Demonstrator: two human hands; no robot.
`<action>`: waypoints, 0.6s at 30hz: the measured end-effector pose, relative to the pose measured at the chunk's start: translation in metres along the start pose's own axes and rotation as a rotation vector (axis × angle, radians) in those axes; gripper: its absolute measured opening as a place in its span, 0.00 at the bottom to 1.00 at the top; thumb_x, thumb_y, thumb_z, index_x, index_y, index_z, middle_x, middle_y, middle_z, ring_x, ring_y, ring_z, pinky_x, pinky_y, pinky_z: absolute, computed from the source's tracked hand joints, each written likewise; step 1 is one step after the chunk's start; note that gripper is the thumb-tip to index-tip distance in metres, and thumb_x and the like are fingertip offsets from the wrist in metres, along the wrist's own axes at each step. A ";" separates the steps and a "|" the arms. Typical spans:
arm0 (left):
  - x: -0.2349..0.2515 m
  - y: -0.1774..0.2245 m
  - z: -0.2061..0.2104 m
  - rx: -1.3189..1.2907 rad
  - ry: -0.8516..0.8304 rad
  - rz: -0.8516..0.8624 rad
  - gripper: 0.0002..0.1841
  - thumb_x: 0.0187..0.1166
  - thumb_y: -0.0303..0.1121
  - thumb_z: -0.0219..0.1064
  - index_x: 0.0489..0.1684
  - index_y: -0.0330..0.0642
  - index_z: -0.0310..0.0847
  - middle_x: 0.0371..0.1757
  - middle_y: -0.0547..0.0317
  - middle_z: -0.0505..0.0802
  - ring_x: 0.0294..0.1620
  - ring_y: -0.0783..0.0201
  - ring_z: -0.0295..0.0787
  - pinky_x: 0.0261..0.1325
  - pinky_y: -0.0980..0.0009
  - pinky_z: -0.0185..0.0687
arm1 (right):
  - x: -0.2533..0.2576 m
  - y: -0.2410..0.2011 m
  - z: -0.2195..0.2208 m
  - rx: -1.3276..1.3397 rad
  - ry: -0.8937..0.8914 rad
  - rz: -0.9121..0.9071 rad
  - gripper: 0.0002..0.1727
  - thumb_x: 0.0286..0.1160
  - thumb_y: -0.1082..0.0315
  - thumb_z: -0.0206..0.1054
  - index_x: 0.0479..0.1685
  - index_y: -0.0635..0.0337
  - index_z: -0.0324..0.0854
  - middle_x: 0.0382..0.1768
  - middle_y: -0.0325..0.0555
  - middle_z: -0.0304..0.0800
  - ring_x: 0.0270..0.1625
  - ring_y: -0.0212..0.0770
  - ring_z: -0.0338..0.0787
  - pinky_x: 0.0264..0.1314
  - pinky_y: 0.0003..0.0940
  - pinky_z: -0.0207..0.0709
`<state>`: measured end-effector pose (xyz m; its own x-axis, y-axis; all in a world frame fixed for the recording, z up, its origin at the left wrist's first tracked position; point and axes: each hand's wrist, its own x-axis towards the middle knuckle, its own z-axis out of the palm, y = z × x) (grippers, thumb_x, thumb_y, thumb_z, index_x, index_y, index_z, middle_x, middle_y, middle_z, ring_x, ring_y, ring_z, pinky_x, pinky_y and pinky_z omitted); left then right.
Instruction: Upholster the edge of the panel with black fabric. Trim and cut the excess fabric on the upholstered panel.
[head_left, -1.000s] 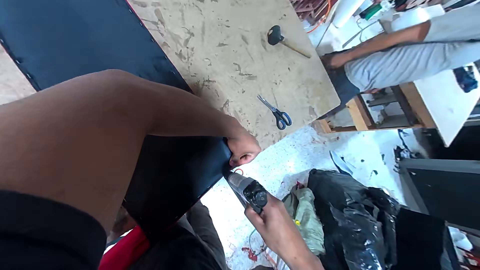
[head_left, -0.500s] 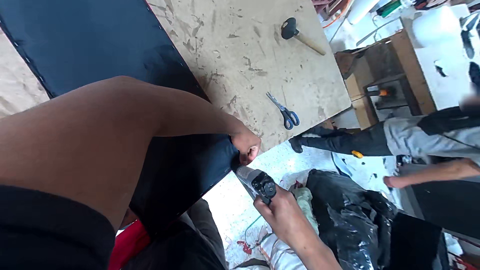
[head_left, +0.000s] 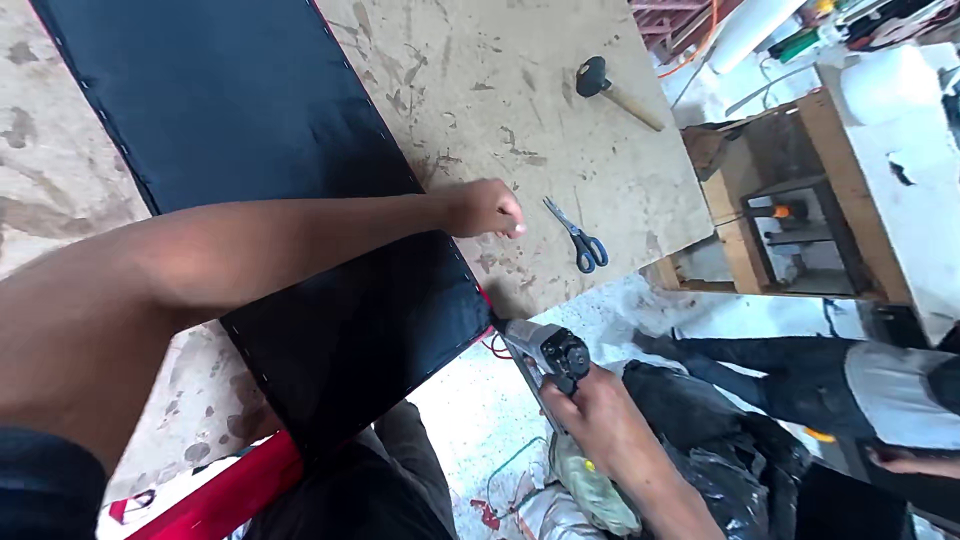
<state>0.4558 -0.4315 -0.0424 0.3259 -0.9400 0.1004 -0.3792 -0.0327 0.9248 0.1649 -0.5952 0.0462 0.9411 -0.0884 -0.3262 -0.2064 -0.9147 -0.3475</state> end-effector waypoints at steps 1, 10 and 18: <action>-0.016 -0.002 -0.010 0.016 0.051 -0.022 0.16 0.89 0.39 0.61 0.39 0.40 0.92 0.37 0.60 0.95 0.42 0.69 0.92 0.53 0.62 0.89 | 0.002 0.001 0.000 0.006 -0.008 0.007 0.11 0.70 0.58 0.62 0.42 0.53 0.84 0.28 0.37 0.87 0.27 0.35 0.87 0.30 0.41 0.84; -0.224 0.053 -0.014 0.085 0.471 -0.418 0.12 0.88 0.46 0.63 0.51 0.57 0.92 0.45 0.73 0.95 0.44 0.74 0.91 0.51 0.65 0.92 | -0.021 0.052 -0.044 0.055 -0.005 0.158 0.18 0.69 0.55 0.67 0.48 0.59 0.85 0.30 0.46 0.90 0.28 0.44 0.90 0.32 0.55 0.86; -0.336 0.119 0.135 0.315 0.859 -0.648 0.12 0.83 0.41 0.66 0.48 0.48 0.95 0.58 0.61 0.96 0.66 0.62 0.90 0.73 0.54 0.83 | 0.117 0.236 -0.116 -0.186 0.165 0.279 0.29 0.75 0.56 0.69 0.66 0.72 0.77 0.51 0.77 0.87 0.53 0.78 0.88 0.53 0.81 0.75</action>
<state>0.1840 -0.1652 -0.0153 0.9845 -0.1719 -0.0337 -0.0835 -0.6296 0.7724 0.2572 -0.8673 0.0280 0.8893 -0.3929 -0.2342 -0.4231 -0.9011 -0.0947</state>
